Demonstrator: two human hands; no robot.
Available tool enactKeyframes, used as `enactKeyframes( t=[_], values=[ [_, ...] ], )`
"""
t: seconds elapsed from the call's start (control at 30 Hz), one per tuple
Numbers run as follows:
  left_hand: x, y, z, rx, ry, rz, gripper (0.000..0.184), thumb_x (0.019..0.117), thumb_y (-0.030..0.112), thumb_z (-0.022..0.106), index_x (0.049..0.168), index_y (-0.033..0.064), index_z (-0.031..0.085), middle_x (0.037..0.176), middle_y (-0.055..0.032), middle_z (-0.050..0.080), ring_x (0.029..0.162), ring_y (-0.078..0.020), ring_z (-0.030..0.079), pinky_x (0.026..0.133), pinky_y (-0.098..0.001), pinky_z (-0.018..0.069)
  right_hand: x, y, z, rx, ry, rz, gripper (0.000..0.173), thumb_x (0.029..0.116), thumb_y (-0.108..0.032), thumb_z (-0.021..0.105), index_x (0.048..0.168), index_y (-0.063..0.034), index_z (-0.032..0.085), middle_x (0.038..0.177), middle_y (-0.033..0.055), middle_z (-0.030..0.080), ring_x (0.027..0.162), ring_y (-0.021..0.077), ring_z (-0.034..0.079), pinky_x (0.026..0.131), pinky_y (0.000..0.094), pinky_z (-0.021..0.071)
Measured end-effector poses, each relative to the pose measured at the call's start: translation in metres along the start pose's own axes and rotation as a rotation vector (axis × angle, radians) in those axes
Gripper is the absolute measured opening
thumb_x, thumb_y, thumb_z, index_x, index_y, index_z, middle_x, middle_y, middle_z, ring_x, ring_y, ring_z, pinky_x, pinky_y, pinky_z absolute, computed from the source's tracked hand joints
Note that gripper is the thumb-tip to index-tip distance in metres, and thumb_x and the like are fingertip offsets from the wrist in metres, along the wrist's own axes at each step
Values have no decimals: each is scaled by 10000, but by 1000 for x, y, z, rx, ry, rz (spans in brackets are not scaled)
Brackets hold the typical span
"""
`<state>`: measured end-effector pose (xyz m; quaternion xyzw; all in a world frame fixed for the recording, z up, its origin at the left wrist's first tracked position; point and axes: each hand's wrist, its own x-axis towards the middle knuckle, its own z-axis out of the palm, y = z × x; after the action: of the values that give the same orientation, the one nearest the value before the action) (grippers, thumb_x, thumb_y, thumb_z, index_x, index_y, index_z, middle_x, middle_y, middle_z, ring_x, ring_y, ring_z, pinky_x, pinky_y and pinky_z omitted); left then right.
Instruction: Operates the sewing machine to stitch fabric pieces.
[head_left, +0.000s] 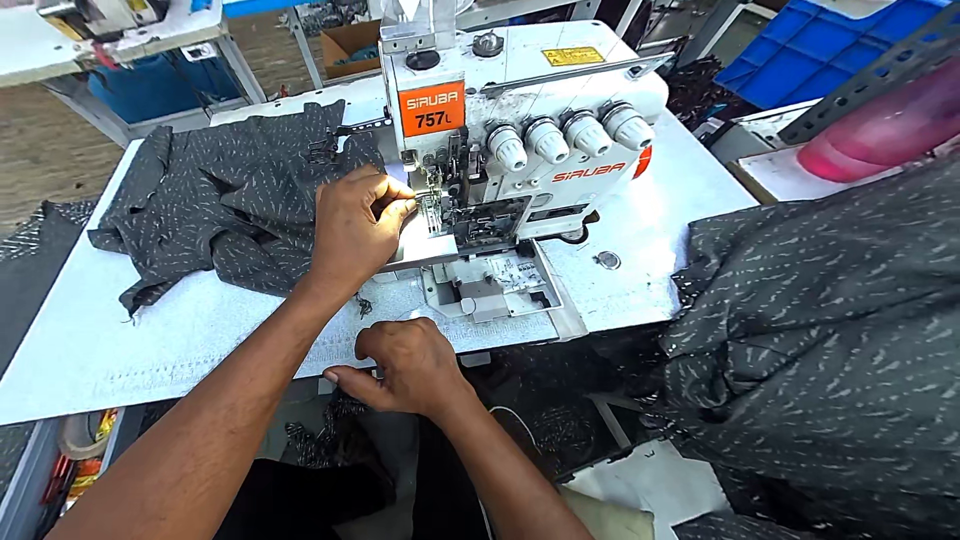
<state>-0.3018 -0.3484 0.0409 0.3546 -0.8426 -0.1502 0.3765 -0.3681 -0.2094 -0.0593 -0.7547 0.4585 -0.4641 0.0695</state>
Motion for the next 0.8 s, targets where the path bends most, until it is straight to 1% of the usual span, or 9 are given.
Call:
enactKeyframes(
  t=[0.1,0.23,0.4,0.63,0.8],
  values=[
    [0,2,0,-5,0,-9,68,922,193,731,939,145,776,865,35,666,751,-36,609,692,-251,495,0,0,0,-9,-5,4,507,981,-538,600,669,-139,616,554,-28,528,477,99,527,421,305,396],
    [0,2,0,-14,0,-16,65,922,182,732,939,133,770,871,30,662,753,-32,609,686,-231,498,0,0,0,-6,-11,5,514,985,-549,590,680,-137,623,555,-26,523,483,108,527,427,311,394],
    [0,1,1,-18,11,9,75,919,182,747,953,122,774,895,13,674,772,-25,618,690,-196,506,0,-2,-1,5,3,1,507,992,-541,585,692,-135,633,561,-25,536,498,111,551,438,318,415],
    [0,2,2,-27,11,28,72,925,148,737,964,98,772,898,-1,673,767,-9,617,680,-155,507,-1,-2,-1,1,14,5,508,990,-543,590,686,-137,623,561,-21,531,501,119,555,439,321,420],
    [0,2,2,-22,6,25,73,921,141,736,965,95,771,901,-2,678,765,-10,617,685,-156,508,0,-2,-1,2,10,-5,518,989,-551,585,683,-135,627,559,-19,532,498,118,554,437,320,419]
  ],
)
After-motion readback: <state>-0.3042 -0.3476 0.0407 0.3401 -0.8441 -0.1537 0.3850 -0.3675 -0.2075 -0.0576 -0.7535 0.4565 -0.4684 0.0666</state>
